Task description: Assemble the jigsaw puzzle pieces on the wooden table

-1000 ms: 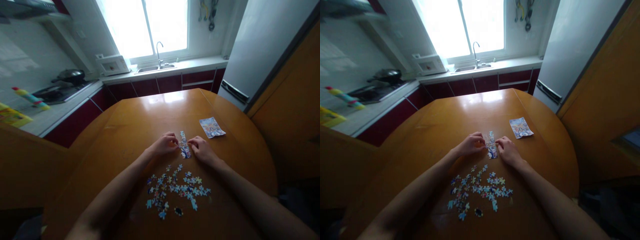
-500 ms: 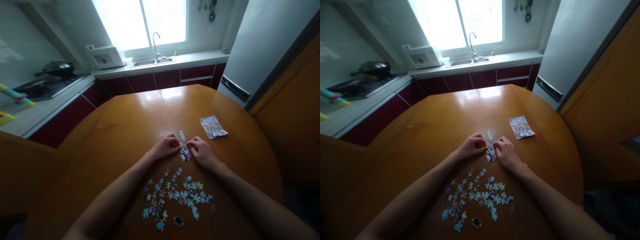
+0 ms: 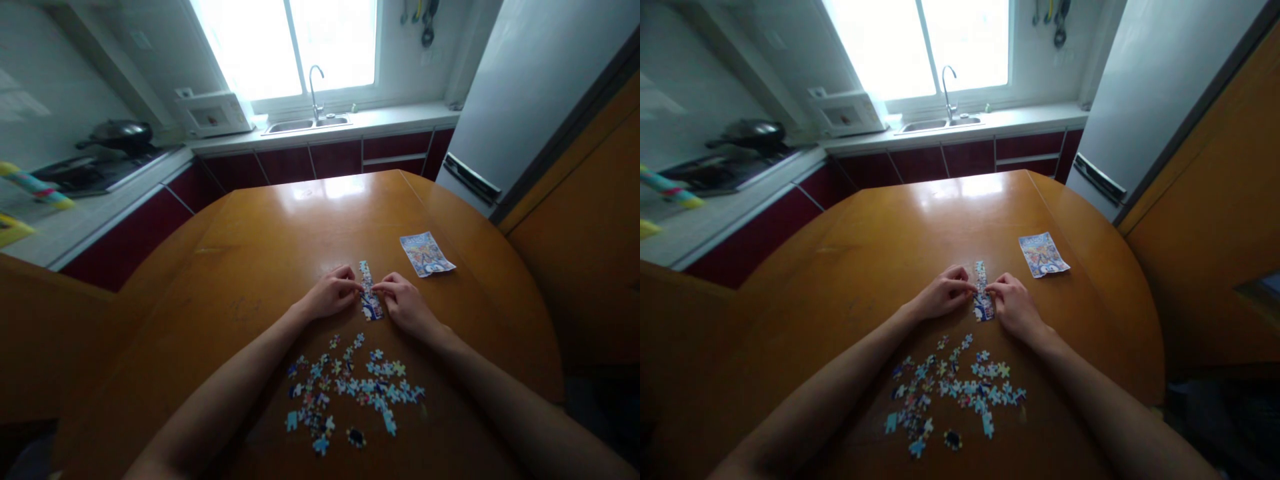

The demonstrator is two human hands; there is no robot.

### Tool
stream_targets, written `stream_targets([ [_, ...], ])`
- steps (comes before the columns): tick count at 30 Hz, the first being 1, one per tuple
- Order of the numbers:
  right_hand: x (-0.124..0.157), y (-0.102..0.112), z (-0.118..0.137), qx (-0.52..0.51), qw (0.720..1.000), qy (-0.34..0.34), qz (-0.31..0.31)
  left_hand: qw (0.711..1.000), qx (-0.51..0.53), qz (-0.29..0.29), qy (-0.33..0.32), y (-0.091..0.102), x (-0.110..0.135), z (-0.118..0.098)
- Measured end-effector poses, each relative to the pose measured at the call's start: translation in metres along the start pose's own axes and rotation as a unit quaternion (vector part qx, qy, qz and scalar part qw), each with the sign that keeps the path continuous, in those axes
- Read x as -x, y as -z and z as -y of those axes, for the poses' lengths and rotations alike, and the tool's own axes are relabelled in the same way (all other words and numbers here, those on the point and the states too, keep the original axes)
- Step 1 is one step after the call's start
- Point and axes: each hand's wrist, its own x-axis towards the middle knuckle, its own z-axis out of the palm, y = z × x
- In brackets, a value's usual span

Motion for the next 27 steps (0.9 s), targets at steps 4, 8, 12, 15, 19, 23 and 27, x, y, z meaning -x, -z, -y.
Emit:
stream_targets([
  [4, 0.001, 0.0, 0.001, 0.003, 1.0, 0.001, 0.002, 1.0, -0.021, 0.009, 0.001, -0.001, 0.0, 0.001],
  [8, 0.0, 0.0, 0.001, -0.004, 1.0, 0.003, -0.004, 1.0, -0.005, -0.005, 0.001, -0.002, 0.0, 0.003],
  [12, 0.001, 0.003, 0.002, -0.014, 1.0, -0.011, -0.01, 0.999, -0.007, -0.046, 0.007, -0.001, 0.001, 0.004],
  [15, 0.004, 0.009, 0.006, 0.008, 0.999, -0.035, -0.008, 0.998, -0.037, -0.042, -0.003, 0.0, 0.002, 0.004],
  [19, 0.01, 0.016, 0.013, 0.047, 0.995, -0.085, 0.027, 0.998, -0.059, -0.02, -0.003, 0.0, 0.002, 0.003],
  [23, 0.015, 0.021, 0.018, 0.078, 0.987, -0.106, 0.088, 0.998, -0.056, -0.008, -0.004, -0.001, 0.002, 0.003],
  [27, 0.017, 0.024, 0.02, 0.08, 0.986, -0.082, 0.122, 0.998, -0.048, -0.045, 0.01, -0.002, 0.003, 0.006],
])
